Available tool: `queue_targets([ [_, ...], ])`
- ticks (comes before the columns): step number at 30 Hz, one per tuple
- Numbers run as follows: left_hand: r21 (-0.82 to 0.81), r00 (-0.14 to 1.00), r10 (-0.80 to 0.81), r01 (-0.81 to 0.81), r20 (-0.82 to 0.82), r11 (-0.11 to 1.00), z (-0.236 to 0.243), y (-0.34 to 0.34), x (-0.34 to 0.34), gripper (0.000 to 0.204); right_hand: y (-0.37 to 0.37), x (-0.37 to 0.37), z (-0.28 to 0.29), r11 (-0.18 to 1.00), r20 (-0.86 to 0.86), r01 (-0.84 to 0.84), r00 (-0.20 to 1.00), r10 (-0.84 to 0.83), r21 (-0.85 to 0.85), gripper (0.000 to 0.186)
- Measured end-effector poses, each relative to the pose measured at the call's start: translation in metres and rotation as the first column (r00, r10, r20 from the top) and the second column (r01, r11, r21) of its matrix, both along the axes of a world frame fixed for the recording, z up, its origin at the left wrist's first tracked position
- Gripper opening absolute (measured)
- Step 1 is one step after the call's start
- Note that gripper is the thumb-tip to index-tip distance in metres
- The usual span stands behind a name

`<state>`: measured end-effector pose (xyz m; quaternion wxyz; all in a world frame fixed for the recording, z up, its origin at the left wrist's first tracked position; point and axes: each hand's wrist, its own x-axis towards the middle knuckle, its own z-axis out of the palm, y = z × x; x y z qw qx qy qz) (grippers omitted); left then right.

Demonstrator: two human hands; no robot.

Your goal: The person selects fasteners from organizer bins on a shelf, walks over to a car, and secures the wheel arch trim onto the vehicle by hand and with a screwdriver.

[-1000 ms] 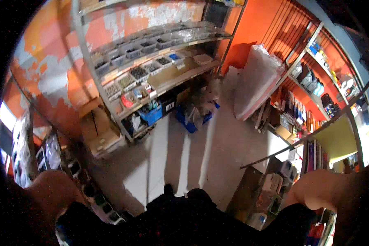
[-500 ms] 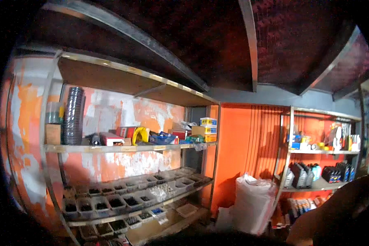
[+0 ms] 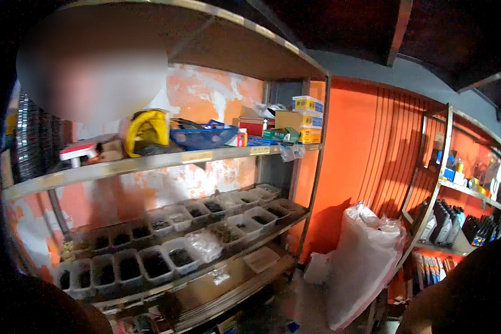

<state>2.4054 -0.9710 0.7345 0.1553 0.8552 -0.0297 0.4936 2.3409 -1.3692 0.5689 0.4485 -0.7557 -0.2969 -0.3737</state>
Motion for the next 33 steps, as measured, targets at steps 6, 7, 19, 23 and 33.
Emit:
queue_targets([
  [6,0.003,0.988,0.132,-0.133,-0.077,0.991,0.003,0.022,0.078,0.018,-0.001,0.092,0.002,0.999,0.005,0.026,1.0,-0.026,-0.02,0.014],
  [7,0.01,0.984,0.155,-0.154,-0.084,0.988,0.0,0.025,0.083,0.018,0.0,0.108,0.001,1.0,0.008,0.018,1.0,-0.018,-0.025,0.014],
  [19,0.122,0.845,0.528,-0.518,-0.082,0.847,-0.066,0.035,-0.018,0.018,0.028,0.235,0.004,0.975,0.147,-0.214,0.964,0.22,-0.055,0.014],
  [23,0.145,0.754,0.651,-0.637,-0.086,0.757,-0.088,0.004,-0.093,0.018,0.022,0.249,0.01,0.955,0.179,-0.294,0.938,0.297,-0.042,0.013],
  [33,0.145,0.646,0.763,-0.752,-0.034,0.643,-0.158,-0.084,-0.207,0.017,0.009,0.26,0.019,0.922,0.35,-0.386,0.868,0.351,0.033,0.013],
])
